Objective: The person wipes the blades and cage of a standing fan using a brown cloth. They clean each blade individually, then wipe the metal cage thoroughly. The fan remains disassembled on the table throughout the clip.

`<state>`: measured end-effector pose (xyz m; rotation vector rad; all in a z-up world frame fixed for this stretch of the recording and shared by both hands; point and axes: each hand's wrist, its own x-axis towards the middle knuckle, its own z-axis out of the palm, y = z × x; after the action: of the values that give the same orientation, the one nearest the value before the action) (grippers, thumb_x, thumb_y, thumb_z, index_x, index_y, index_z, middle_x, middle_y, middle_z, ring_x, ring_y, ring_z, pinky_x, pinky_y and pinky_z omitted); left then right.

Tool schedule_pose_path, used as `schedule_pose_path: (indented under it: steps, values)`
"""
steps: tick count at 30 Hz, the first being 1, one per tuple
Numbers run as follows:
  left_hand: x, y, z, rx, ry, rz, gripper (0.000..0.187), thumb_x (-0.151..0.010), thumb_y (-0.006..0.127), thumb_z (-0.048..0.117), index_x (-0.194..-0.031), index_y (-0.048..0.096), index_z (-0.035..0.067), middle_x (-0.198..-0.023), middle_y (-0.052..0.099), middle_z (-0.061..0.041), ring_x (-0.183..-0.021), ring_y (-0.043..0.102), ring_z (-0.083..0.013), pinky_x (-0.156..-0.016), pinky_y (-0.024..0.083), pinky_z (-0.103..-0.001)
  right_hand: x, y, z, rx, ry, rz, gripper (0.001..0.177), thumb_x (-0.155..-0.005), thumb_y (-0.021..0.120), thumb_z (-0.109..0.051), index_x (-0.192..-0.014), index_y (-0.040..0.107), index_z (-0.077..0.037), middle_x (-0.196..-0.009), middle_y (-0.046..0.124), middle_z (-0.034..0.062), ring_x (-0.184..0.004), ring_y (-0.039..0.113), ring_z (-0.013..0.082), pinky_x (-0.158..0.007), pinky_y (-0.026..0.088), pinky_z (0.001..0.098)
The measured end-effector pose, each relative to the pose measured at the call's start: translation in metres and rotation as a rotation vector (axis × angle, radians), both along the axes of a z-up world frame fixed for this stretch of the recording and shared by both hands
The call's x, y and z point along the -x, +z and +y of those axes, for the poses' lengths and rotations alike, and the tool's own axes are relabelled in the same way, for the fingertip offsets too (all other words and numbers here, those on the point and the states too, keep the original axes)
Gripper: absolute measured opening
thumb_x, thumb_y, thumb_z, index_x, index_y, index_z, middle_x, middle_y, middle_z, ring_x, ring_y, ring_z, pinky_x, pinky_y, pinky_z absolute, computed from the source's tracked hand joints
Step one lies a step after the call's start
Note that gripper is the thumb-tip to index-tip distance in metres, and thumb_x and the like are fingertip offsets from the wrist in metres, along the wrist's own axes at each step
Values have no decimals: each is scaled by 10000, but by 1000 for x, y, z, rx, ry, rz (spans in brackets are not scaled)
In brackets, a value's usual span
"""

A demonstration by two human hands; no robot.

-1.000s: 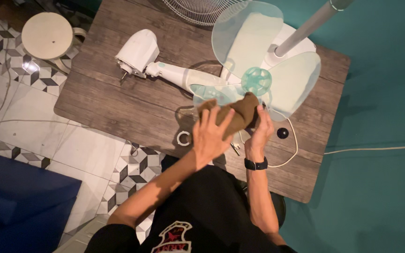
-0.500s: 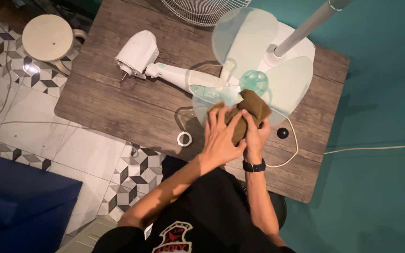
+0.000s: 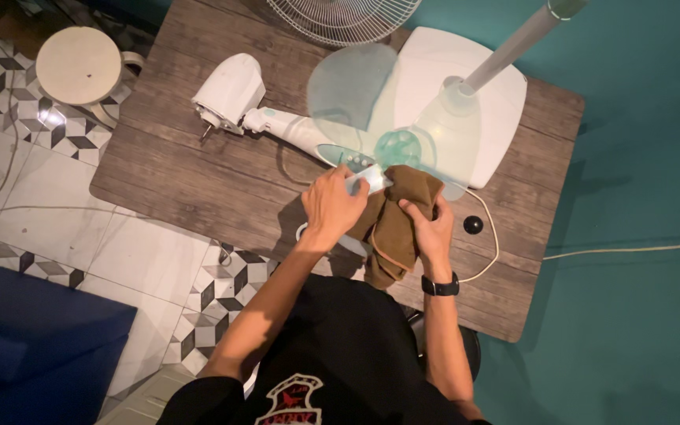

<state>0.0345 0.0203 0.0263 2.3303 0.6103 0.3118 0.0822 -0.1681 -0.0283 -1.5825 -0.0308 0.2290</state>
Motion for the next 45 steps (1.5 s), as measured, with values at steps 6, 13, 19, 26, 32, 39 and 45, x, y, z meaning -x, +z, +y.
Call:
schedule_pose_path:
  steps: [6,13,19,26,32,39,45]
  values:
    - [7,-25,5,118,-8,97,330,-840,748,407,-800,683,86,-741,709,-178,-784,682,-417,-678,510,-521,5,27,0,282,-3,-178,702,-825,852,-188,-1391,506,43,-1241,684,175,-1066,691,218,-888,563,334]
    - [10,-55,0,257,81,5,325,-844,755,397,-781,653,94,-700,687,-117,-692,655,-375,-611,465,-489,38,57,14,870,194,-521,755,-957,774,-437,-1544,455,-86,-1598,446,207,-1487,411,376,-1207,357,524]
    - [12,-65,5,323,95,25,255,-853,712,345,-819,652,100,-654,631,-133,-643,645,-355,-606,456,-473,42,65,15,823,419,-719,822,-877,741,-444,-1526,417,-57,-1562,441,197,-1491,368,385,-1226,193,591]
    - [17,-61,2,339,79,-109,357,-939,601,410,-842,673,74,-733,656,-157,-742,631,-401,-654,453,-474,53,64,20,688,315,-665,765,-856,778,-356,-1505,454,-113,-1559,438,219,-1473,376,403,-1232,271,541]
    - [22,-56,1,410,64,-73,438,-971,528,441,-815,674,58,-731,674,-169,-756,658,-402,-693,462,-479,46,68,16,673,260,-676,708,-824,787,-267,-1470,530,-135,-1501,533,155,-1420,473,376,-1205,315,528]
    - [21,-60,4,410,104,-195,428,-955,561,456,-974,727,61,-876,710,-189,-862,666,-418,-747,491,-472,56,64,16,640,296,-734,597,-765,768,-188,-1351,654,-180,-1425,581,117,-1259,556,351,-1080,411,474]
    - [26,-58,8,476,137,-72,499,-949,554,492,-989,739,30,-907,742,-194,-915,687,-406,-804,498,-439,48,67,14,698,87,-705,522,-801,755,-158,-1317,677,-159,-1366,606,131,-1256,554,353,-1086,416,472]
